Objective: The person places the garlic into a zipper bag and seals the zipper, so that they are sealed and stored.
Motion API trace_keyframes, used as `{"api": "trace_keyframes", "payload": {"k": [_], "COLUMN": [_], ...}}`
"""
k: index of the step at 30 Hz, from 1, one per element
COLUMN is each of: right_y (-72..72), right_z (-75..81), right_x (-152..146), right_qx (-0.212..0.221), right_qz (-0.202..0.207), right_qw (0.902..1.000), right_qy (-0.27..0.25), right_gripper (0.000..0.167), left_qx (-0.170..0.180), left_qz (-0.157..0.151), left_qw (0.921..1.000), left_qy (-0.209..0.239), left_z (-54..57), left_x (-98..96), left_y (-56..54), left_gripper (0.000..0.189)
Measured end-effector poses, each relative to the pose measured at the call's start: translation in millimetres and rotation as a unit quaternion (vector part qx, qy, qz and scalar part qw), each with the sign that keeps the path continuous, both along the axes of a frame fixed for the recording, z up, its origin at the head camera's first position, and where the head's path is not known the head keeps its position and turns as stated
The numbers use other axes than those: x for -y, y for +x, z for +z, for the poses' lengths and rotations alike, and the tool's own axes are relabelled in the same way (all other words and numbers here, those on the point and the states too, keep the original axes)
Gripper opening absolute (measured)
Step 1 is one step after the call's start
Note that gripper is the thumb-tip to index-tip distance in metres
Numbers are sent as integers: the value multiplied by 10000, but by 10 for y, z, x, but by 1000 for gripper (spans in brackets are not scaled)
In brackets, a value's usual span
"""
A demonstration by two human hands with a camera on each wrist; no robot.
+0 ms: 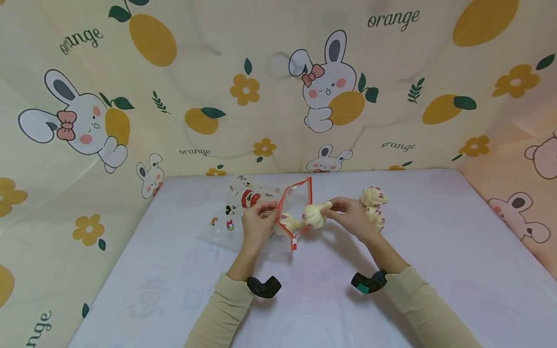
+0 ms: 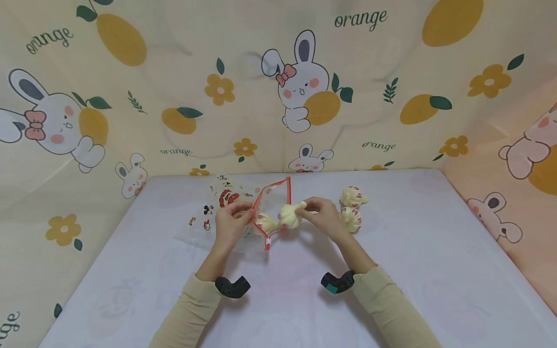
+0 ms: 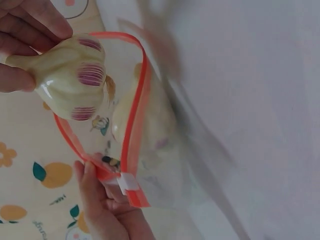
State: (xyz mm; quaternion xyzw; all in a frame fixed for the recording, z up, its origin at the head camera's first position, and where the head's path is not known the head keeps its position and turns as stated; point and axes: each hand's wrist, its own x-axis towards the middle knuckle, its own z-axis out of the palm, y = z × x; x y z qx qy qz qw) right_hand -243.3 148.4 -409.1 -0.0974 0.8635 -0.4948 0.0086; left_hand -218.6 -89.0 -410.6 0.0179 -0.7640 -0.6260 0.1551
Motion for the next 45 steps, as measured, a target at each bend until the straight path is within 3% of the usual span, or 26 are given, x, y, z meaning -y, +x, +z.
{"api": "trace_keyframes", "payload": {"k": [14, 21, 28, 31, 36, 38, 45], "right_y": [-9, -22, -31, -19, 15, 30, 77], "right_z": [-82, -127, -211, -249, -293, -301, -307], "right_x": [212, 285, 350, 376, 409, 422, 434], "right_qx": [-118, -248, -365, -316, -347, -431, -646], "right_qz": [172, 70, 73, 4, 166, 246, 267], "right_qw": [9997, 9996, 9991, 9993, 9992, 9988, 9976], "right_qy": [-123, -128, -186, -175, -86, -56, 7], "right_gripper": [24, 23, 21, 23, 24, 23, 20], "left_qx": [54, -238, -230, -201, -193, -176, -214], "left_qz": [-7, -75, -87, -120, -229, -246, -176], "left_qw": [10000, 9996, 9996, 9996, 9995, 9995, 9996], "left_qy": [-15, 97, 160, 183, 91, 71, 73], "left_z": [29, 53, 73, 123, 308, 296, 69], "left_x": [-4, -15, -28, -41, -65, -66, -39], "left_y": [13, 26, 35, 67, 187, 180, 35], "left_gripper": [15, 13, 14, 15, 14, 14, 12]}}
